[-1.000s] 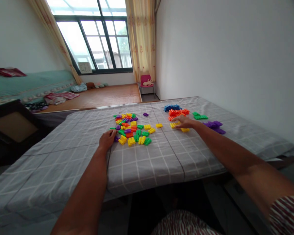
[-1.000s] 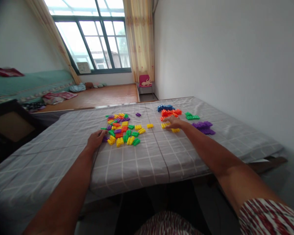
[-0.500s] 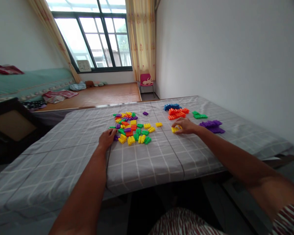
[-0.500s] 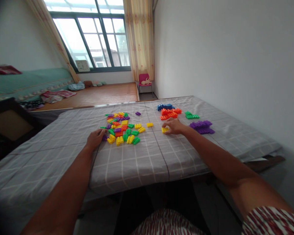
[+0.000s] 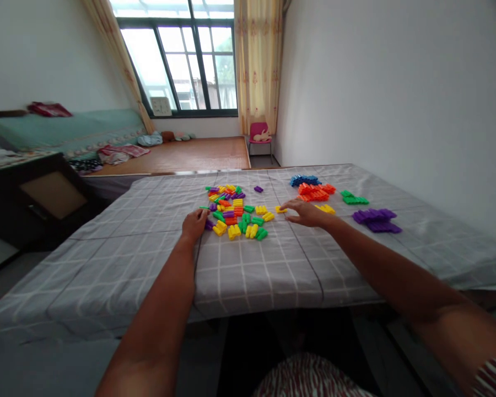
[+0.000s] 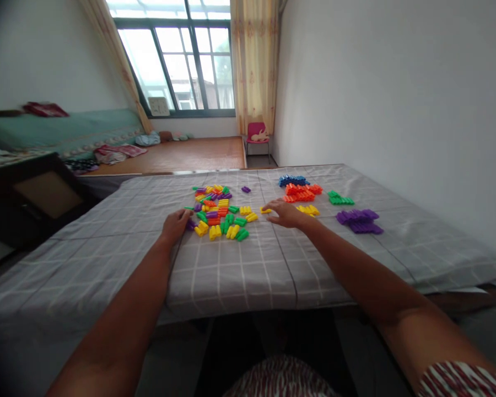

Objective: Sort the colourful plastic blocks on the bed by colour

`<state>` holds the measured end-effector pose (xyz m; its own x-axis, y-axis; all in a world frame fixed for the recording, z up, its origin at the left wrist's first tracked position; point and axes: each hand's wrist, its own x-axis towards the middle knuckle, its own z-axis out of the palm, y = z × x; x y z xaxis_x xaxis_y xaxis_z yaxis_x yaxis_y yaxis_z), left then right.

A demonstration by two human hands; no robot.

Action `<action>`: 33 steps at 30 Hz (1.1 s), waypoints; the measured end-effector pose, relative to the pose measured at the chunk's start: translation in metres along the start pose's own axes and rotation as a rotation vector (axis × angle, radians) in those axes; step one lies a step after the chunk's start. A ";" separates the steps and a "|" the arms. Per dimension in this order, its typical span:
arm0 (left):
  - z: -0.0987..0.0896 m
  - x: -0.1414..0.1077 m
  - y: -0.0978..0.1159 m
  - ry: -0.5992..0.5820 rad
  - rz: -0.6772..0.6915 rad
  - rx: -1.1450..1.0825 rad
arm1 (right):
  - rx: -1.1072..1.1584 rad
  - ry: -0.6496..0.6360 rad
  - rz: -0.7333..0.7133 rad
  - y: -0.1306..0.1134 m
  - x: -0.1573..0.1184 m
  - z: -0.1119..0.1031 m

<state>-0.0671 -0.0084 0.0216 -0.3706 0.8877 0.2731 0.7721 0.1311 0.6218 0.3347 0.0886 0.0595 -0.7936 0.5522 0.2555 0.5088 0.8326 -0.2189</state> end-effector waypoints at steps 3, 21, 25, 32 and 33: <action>0.002 0.001 -0.005 0.057 -0.028 -0.180 | 0.073 -0.007 -0.047 -0.034 0.030 0.018; 0.003 0.001 -0.008 0.026 0.011 -0.194 | 0.143 -0.011 -0.166 -0.115 0.064 0.036; 0.001 0.002 -0.006 0.024 0.018 -0.099 | 0.206 0.074 0.116 -0.044 0.030 -0.002; -0.002 0.001 0.001 -0.010 -0.020 -0.012 | 0.083 0.016 0.381 0.052 -0.017 -0.043; -0.002 0.001 0.001 -0.010 -0.023 -0.009 | 0.053 -0.027 0.390 0.057 -0.018 -0.040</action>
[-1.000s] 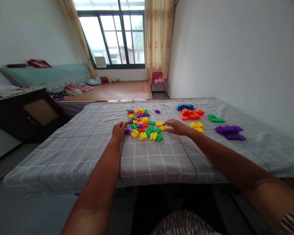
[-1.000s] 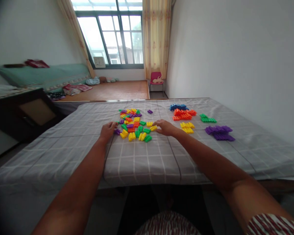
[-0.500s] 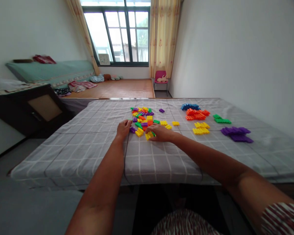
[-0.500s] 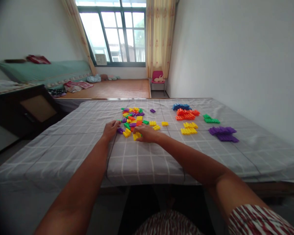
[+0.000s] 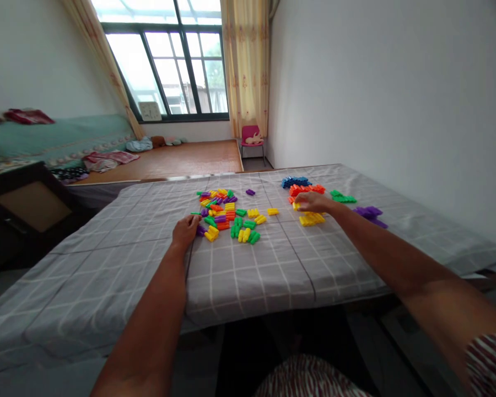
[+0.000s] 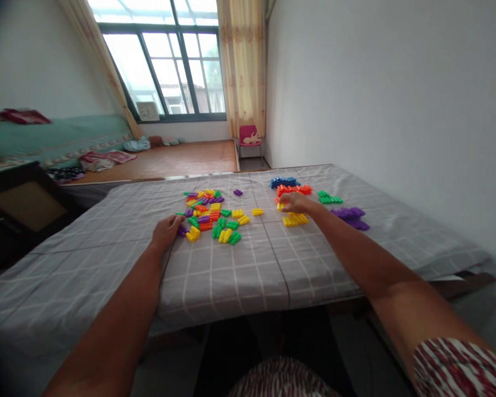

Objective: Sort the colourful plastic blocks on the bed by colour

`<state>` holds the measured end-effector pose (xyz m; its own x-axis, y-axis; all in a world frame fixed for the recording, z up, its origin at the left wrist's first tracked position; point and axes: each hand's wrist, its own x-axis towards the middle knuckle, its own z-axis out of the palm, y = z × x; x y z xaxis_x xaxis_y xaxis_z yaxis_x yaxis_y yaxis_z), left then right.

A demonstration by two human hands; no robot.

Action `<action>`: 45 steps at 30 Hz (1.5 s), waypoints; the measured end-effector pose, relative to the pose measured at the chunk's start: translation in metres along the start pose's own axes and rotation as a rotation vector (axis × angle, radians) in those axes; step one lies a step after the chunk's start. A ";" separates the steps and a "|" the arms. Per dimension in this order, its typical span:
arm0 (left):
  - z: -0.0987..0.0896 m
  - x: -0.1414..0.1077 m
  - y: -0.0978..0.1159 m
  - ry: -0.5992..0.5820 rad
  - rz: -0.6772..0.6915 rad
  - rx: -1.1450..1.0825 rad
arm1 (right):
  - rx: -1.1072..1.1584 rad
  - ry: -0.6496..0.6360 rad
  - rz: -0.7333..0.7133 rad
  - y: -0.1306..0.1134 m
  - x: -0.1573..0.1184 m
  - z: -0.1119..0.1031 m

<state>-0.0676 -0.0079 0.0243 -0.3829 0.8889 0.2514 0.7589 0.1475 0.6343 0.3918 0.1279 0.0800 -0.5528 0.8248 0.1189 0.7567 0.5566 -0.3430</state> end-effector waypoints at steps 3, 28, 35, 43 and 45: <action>0.000 0.000 -0.002 -0.001 -0.001 -0.008 | -0.122 -0.107 0.044 0.010 0.004 0.012; 0.007 0.000 -0.012 0.069 0.045 -0.176 | -0.021 0.021 -0.440 -0.259 0.052 0.125; 0.007 0.003 -0.010 0.040 0.039 -0.147 | -0.075 -0.058 -0.653 -0.243 0.030 0.114; 0.000 -0.004 -0.005 0.025 0.038 -0.157 | 0.108 -0.165 -0.659 -0.226 0.034 0.113; -0.001 -0.005 -0.005 0.029 0.041 -0.167 | 0.110 -0.112 -0.687 -0.219 0.032 0.103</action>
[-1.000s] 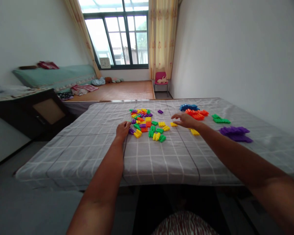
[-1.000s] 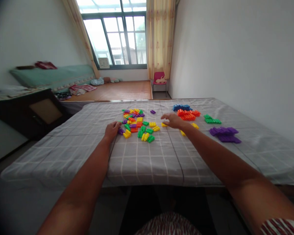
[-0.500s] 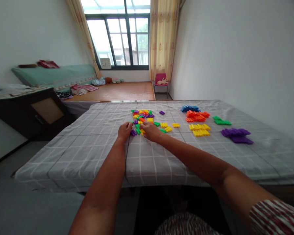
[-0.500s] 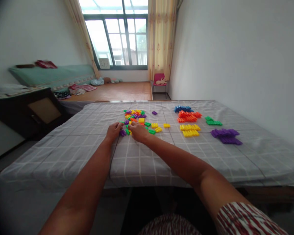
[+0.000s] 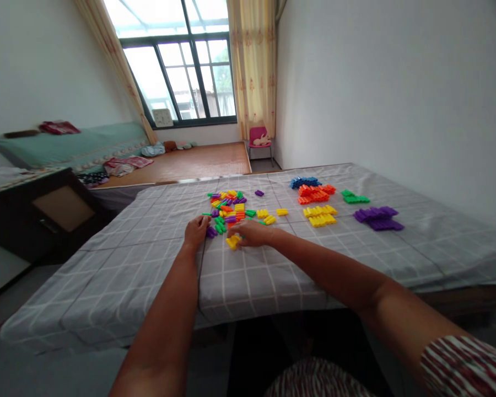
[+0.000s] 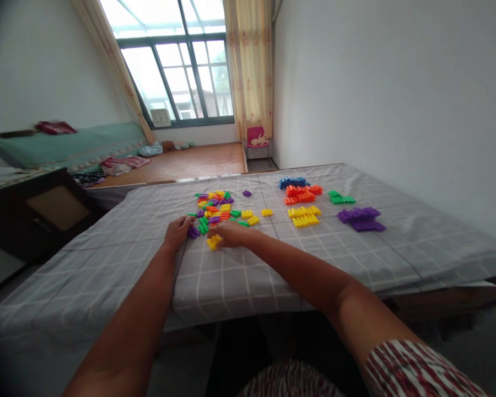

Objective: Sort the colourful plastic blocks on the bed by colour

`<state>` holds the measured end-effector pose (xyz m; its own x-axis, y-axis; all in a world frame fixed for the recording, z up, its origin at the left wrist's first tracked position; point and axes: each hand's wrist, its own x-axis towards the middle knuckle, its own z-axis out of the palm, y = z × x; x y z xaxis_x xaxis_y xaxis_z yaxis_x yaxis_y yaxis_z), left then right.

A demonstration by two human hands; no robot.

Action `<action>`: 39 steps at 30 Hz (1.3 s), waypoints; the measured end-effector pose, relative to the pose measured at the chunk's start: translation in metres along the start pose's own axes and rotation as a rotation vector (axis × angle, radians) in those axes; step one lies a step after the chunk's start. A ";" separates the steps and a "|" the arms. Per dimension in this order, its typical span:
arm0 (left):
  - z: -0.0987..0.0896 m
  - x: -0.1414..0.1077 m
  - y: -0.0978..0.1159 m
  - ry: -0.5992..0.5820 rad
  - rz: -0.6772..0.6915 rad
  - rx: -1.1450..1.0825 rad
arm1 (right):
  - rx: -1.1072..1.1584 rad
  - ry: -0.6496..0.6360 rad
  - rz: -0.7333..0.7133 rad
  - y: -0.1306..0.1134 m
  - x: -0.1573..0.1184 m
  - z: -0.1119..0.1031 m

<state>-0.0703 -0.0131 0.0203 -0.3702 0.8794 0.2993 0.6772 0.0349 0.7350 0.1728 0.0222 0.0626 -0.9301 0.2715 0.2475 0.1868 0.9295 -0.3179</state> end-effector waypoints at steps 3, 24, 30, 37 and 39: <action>-0.001 0.000 -0.001 -0.007 -0.003 -0.002 | -0.010 0.169 0.016 0.018 -0.026 -0.031; -0.001 0.003 0.002 -0.045 -0.016 0.184 | -0.065 0.248 0.586 0.136 -0.171 -0.066; 0.001 0.003 -0.001 -0.030 -0.008 0.177 | -0.180 0.155 0.723 0.135 -0.174 -0.061; 0.000 0.004 0.002 -0.050 -0.012 0.205 | -0.311 0.255 0.535 0.117 -0.136 -0.055; 0.000 0.003 0.003 -0.051 -0.014 0.207 | -0.346 0.179 0.549 0.110 -0.117 -0.050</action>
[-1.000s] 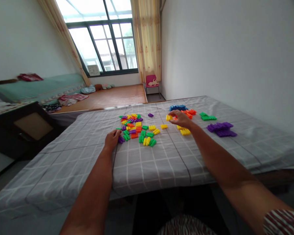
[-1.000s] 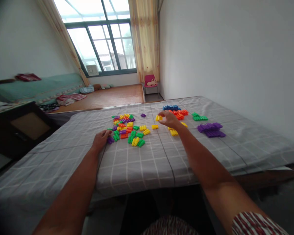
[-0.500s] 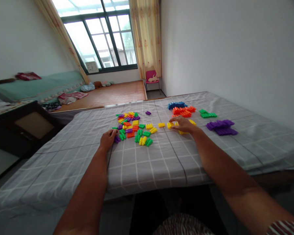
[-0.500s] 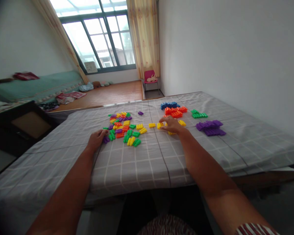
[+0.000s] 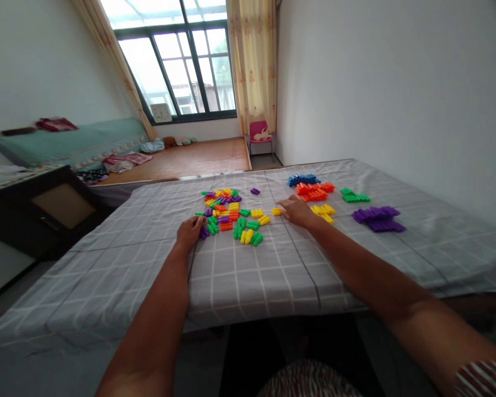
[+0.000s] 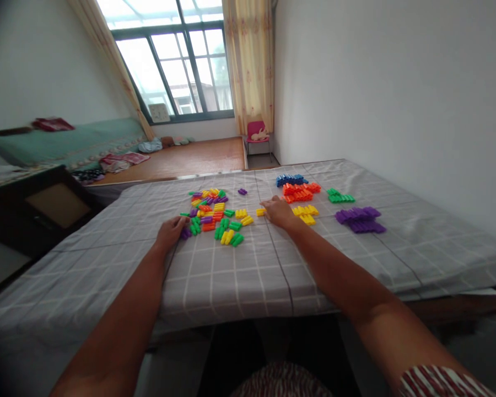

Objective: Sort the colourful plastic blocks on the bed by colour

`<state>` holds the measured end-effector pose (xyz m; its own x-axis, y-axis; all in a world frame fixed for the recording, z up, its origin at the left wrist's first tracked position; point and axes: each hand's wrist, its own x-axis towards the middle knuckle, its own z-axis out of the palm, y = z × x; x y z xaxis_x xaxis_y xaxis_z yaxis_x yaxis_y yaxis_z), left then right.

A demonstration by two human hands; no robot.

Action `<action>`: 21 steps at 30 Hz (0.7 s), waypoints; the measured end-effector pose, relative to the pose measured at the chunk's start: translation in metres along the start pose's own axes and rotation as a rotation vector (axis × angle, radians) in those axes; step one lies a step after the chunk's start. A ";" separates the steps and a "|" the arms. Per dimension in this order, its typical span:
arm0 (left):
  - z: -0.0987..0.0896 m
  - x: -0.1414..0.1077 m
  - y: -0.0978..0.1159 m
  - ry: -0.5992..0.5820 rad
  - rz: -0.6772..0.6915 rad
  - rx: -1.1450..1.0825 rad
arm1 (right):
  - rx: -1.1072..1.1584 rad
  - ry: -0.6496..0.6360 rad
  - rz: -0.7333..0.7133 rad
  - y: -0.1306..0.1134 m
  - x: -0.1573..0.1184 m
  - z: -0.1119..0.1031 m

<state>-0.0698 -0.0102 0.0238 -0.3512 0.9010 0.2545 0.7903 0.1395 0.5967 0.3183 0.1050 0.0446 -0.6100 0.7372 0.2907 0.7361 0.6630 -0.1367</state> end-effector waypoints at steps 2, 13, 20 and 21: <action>0.000 -0.001 0.001 -0.003 0.004 0.002 | -0.005 -0.064 0.014 -0.017 0.010 0.003; -0.001 -0.001 0.001 -0.011 0.018 -0.021 | 0.231 -0.067 -0.103 -0.077 0.021 0.012; -0.002 -0.001 0.001 -0.009 0.019 0.004 | 0.312 0.061 -0.019 0.008 -0.014 -0.033; -0.002 -0.001 0.002 -0.011 0.019 0.020 | 0.356 0.097 0.044 0.028 -0.023 -0.041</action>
<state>-0.0689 -0.0120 0.0265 -0.3309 0.9079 0.2572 0.8064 0.1306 0.5767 0.3648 0.1016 0.0727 -0.5365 0.7617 0.3632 0.6025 0.6471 -0.4671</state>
